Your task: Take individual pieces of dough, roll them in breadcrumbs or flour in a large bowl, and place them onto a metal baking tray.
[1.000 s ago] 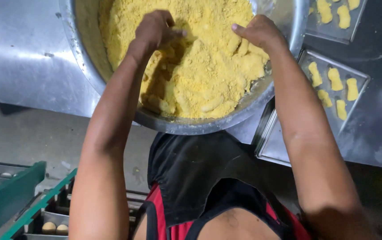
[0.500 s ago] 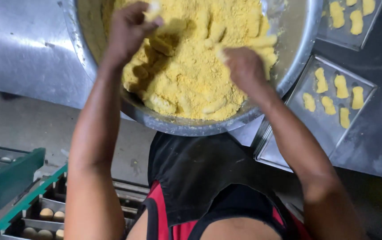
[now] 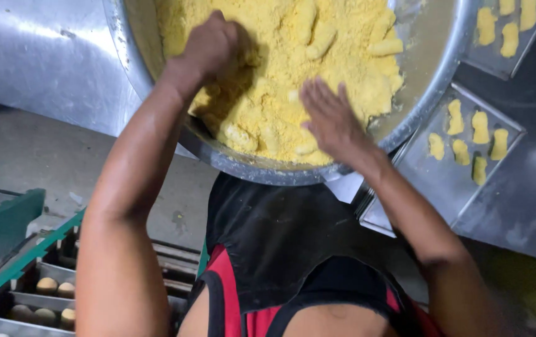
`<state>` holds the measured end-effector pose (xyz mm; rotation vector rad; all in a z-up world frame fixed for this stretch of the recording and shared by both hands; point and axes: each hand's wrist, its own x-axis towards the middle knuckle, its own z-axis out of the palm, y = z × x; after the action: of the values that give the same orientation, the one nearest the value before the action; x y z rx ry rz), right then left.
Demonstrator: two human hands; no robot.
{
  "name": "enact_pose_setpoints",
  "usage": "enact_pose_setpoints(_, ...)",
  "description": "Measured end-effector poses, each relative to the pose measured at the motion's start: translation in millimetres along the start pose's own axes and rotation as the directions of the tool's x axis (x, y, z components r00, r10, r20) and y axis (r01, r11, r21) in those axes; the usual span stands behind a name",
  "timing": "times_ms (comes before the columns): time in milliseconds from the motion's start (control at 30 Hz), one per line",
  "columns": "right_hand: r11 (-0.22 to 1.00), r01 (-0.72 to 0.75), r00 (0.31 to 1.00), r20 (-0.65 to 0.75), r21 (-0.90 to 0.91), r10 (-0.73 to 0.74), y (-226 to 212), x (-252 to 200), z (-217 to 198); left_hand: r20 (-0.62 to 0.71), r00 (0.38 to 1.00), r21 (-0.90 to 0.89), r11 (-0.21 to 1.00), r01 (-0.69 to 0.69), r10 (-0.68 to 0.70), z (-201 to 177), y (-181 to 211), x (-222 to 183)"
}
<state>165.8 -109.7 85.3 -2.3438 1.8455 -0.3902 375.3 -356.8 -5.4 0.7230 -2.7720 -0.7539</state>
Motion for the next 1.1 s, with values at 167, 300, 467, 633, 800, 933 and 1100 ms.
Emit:
enact_pose_setpoints(167, 0.912, -0.205, 0.977, 0.133, 0.356, 0.168, -6.6, -2.7, -9.9, 0.092, 0.994, 0.249, 0.965, -0.083, 0.062, -11.5, 11.1, -5.7)
enact_pose_setpoints(300, 0.78, -0.51, 0.854, 0.32, 0.362, 0.41, 32.2, 1.7, 11.3, 0.118, 0.992, -0.123, 0.991, 0.052, -0.037, -46.3, 16.8, -8.1)
enact_pose_setpoints(467, 0.482, -0.531, 0.826, 0.3, 0.697, 0.477, 76.4, 50.9, -14.0, 0.114, 0.941, -0.937, 0.28, 0.208, -0.317, -101.4, 20.3, -19.8)
enact_pose_setpoints(633, 0.991, -0.12, 0.957, 0.257, -0.063, 0.133, 101.5, 90.7, -4.0, 0.176, 0.927, -0.879, 0.37, 0.3, -0.332, -125.0, 21.0, -26.7)
enact_pose_setpoints(800, 0.605, -0.586, 0.805, 0.302, 0.539, 0.51, 119.0, 100.3, -15.7, 0.249, 0.935, -0.265, 0.911, 0.315, -0.251, -107.6, 11.5, -47.7)
enact_pose_setpoints(933, 0.276, -0.742, 0.517, 0.259, 0.611, 0.816, 113.8, 134.0, 1.8, 0.363, 0.916, 0.112, 0.984, 0.14, -0.172, -55.8, 4.3, -58.0)
enact_pose_setpoints(1100, 0.758, -0.636, 0.77, 0.186, 0.144, 0.61, 120.8, 142.6, 72.2, 0.208, 0.978, -0.105, 0.994, 0.039, -0.017, -54.7, -12.9, -56.7)
